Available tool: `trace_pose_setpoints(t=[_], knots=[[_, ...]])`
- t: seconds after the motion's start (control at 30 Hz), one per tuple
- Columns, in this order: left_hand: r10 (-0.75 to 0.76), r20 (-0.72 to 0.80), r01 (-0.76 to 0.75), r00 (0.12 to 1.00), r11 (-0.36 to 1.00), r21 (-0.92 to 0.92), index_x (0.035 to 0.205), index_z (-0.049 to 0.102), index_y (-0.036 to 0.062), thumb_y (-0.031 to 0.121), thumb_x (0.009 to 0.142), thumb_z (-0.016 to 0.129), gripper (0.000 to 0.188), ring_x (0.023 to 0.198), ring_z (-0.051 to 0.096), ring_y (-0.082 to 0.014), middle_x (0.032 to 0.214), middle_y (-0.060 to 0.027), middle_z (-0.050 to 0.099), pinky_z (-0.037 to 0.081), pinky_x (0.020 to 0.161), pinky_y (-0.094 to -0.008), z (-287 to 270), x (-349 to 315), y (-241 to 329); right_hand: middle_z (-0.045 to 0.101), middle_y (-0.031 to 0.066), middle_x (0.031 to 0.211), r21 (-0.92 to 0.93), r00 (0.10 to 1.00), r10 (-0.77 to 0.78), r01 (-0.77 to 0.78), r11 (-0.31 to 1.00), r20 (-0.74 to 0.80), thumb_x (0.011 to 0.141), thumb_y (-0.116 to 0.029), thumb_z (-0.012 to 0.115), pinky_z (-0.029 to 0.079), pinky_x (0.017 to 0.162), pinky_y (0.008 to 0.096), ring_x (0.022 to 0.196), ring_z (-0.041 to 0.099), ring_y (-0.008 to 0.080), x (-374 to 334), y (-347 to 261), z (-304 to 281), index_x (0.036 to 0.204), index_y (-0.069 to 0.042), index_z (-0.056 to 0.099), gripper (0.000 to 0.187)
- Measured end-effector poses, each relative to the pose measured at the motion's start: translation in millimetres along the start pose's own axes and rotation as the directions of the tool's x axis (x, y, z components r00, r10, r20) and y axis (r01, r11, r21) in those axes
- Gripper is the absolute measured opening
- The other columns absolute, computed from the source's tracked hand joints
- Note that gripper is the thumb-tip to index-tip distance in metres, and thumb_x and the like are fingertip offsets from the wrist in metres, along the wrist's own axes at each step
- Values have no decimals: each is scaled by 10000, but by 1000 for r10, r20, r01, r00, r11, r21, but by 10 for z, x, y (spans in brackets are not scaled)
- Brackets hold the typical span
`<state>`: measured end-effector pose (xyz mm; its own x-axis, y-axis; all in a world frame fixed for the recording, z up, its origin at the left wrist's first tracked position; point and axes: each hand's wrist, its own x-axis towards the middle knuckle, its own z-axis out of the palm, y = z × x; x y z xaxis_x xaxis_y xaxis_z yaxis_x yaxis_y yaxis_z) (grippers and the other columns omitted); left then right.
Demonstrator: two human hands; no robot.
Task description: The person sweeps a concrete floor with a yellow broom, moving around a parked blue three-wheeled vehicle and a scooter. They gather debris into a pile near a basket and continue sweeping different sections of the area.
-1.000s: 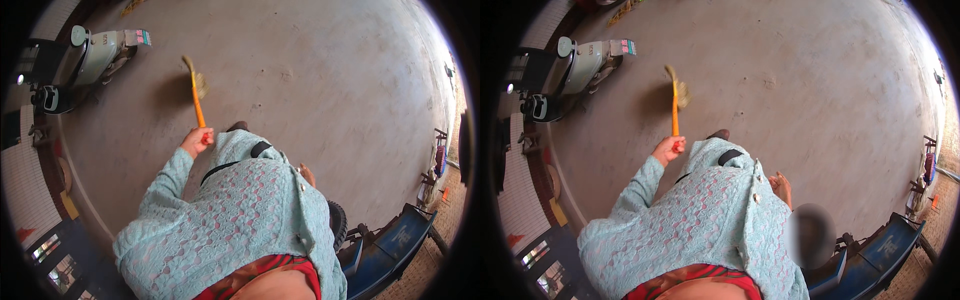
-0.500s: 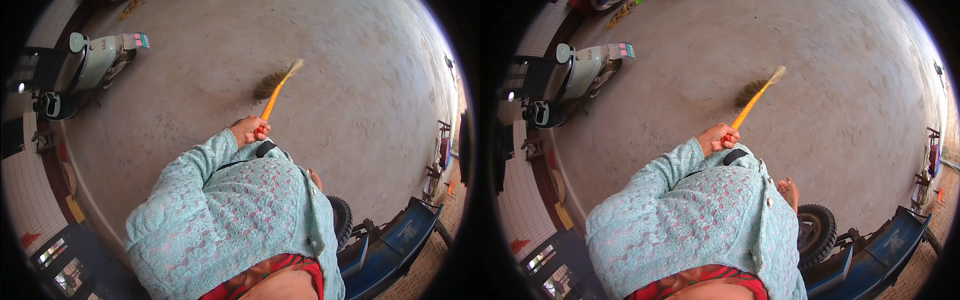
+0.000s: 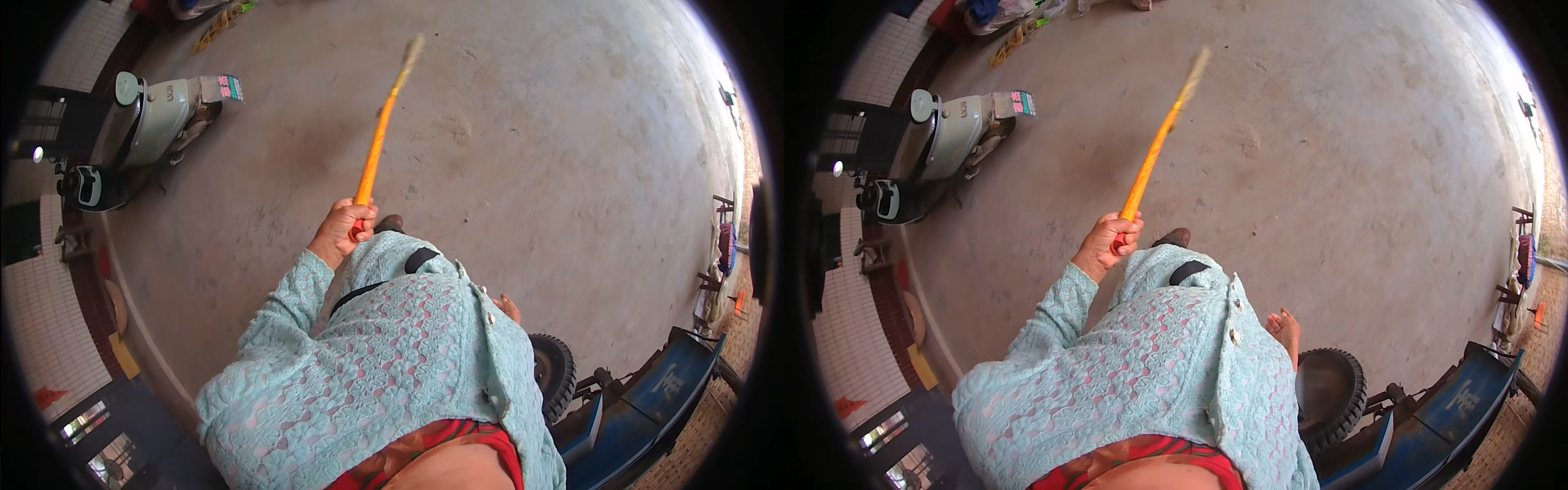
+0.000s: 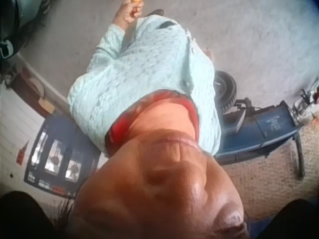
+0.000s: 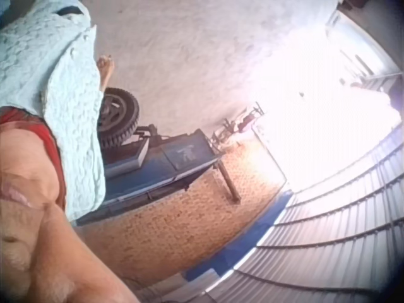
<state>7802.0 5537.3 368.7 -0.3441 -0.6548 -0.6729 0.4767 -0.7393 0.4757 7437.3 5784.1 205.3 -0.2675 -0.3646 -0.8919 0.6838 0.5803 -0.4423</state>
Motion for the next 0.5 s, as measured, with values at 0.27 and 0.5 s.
trace_pose_setpoints(t=[0.27,0.5], knots=[[82,-281,-86,956,996,-2,654,441,15,-12,660,502,68,451,425,-122,556,-53,436,317,347,-229,-571,536,107,561,81,763,-20,975,-99,105,994,201,827,-145,427,464,612,264,674,563,154,-165,-513,766,1169,-7,361,375],[-97,-264,84,960,995,-60,686,438,7,-5,679,505,68,442,406,-108,565,-67,437,307,334,-210,-494,900,124,571,84,837,-197,843,-265,392,899,467,824,-164,457,455,668,257,758,566,144,-320,-1449,2256,1171,7,364,398]])
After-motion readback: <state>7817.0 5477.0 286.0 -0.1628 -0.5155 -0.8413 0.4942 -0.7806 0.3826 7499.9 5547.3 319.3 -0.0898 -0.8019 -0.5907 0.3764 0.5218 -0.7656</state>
